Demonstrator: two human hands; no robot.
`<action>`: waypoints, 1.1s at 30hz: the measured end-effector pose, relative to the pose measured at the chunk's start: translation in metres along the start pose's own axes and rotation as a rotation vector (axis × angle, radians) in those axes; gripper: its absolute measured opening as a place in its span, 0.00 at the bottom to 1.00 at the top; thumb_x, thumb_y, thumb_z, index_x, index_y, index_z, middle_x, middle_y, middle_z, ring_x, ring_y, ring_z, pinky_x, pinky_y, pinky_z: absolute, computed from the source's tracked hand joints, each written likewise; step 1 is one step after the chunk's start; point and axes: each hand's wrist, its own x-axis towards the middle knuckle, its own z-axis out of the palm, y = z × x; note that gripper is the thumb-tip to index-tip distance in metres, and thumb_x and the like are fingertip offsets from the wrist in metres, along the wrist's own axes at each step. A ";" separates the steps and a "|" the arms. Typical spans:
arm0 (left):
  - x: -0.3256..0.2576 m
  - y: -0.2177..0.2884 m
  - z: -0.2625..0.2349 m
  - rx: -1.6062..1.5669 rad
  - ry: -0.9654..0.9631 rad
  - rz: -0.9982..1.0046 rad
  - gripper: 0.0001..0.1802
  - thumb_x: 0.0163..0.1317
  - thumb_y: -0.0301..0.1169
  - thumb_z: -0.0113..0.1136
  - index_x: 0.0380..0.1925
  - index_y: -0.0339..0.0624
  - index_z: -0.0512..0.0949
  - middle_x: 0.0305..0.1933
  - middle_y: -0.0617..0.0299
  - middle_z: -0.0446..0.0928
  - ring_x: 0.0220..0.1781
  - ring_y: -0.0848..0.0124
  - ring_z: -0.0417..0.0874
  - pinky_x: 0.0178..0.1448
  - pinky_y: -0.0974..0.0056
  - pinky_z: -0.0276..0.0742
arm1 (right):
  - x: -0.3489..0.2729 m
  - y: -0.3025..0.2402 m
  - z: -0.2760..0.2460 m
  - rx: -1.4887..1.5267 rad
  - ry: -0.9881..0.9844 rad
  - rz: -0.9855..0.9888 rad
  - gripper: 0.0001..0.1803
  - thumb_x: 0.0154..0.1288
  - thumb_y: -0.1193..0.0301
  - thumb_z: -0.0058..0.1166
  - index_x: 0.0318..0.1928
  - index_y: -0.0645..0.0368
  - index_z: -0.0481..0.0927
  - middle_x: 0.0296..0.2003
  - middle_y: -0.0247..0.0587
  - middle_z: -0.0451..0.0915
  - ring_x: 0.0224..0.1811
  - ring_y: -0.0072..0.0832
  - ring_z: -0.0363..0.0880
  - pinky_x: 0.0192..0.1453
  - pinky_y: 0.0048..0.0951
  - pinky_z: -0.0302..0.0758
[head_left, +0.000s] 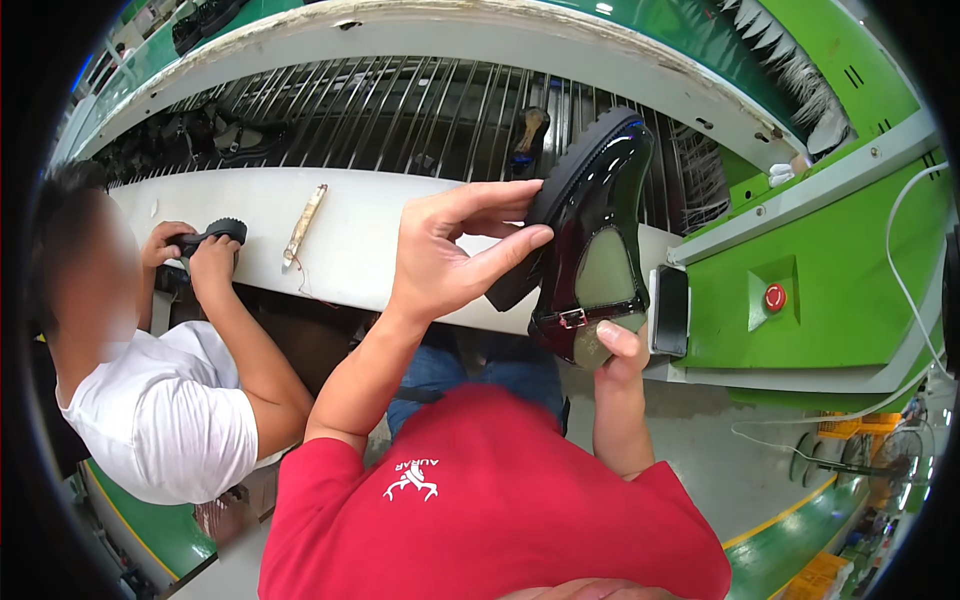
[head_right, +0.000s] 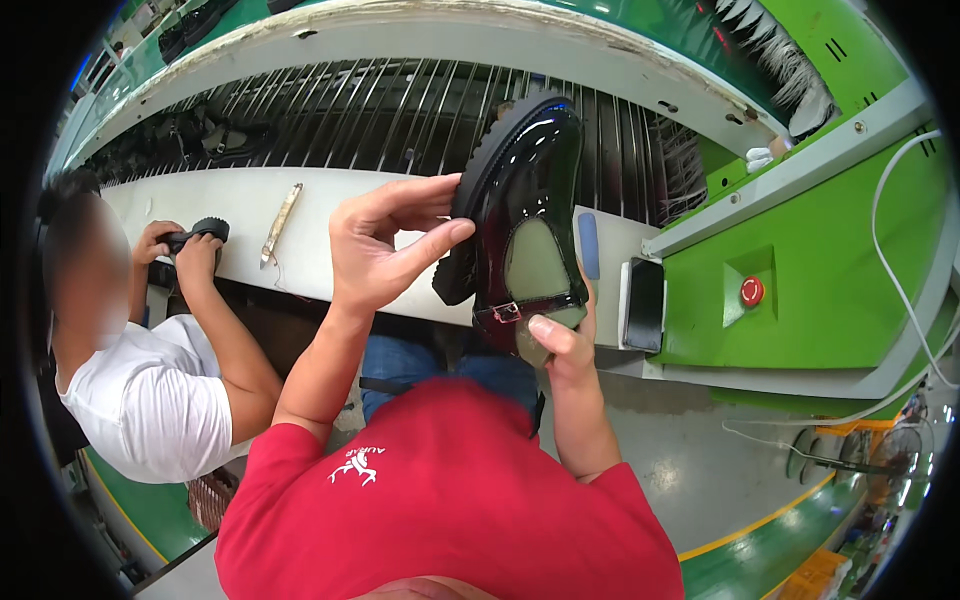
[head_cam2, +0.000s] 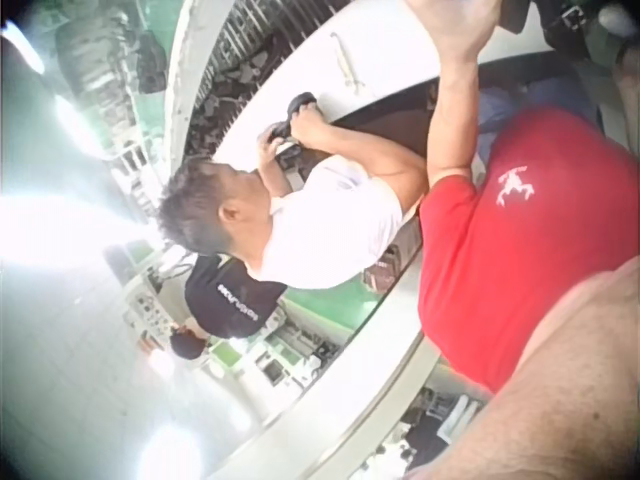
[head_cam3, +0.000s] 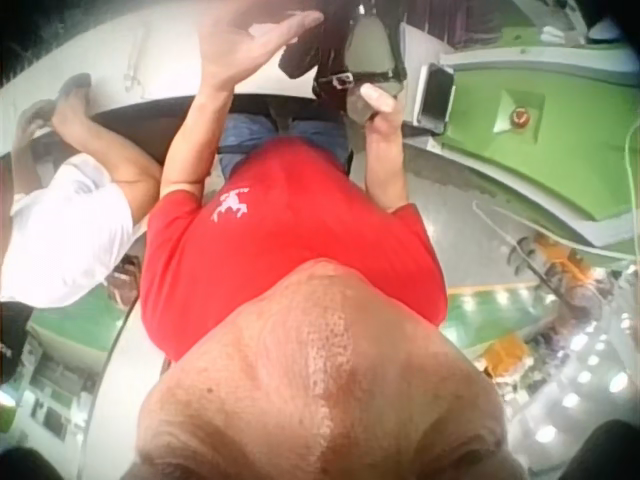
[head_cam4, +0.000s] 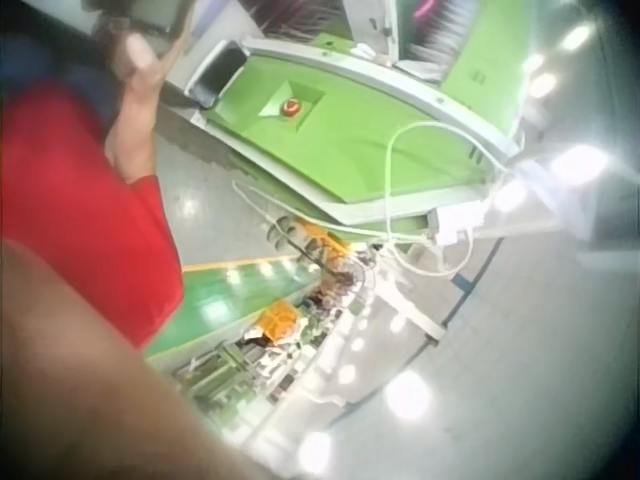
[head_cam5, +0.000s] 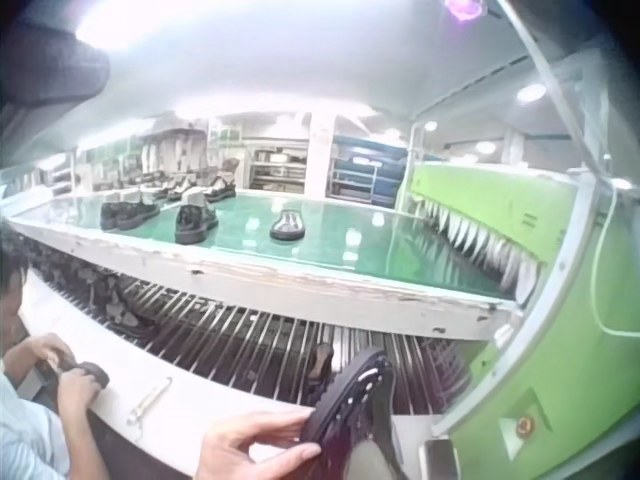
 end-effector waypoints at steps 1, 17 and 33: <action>-0.002 0.000 -0.001 0.000 0.005 0.012 0.24 0.64 0.15 0.79 0.60 0.29 0.87 0.50 0.47 0.93 0.51 0.66 0.96 0.57 0.63 0.94 | -0.001 0.001 -0.004 -0.009 0.004 0.043 0.49 0.49 0.63 0.65 0.75 0.69 0.73 0.61 0.47 0.83 0.61 0.36 0.85 0.67 0.36 0.81; -0.028 -0.043 -0.013 -0.249 0.134 -0.152 0.17 0.71 0.20 0.75 0.59 0.29 0.88 0.51 0.51 0.92 0.49 0.70 0.93 0.53 0.68 0.90 | 0.005 -0.009 0.035 -0.313 -0.163 -0.128 0.54 0.55 0.71 0.69 0.83 0.71 0.62 0.67 0.48 0.77 0.66 0.35 0.81 0.71 0.35 0.78; -0.104 -0.023 -0.033 -0.539 0.484 -0.393 0.41 0.70 0.59 0.75 0.58 0.27 0.79 0.49 0.50 0.88 0.46 0.64 0.91 0.52 0.62 0.89 | 0.021 0.007 0.055 -0.664 -0.336 -0.402 0.37 0.55 0.59 0.88 0.64 0.58 0.89 0.42 0.38 0.86 0.41 0.27 0.85 0.43 0.29 0.81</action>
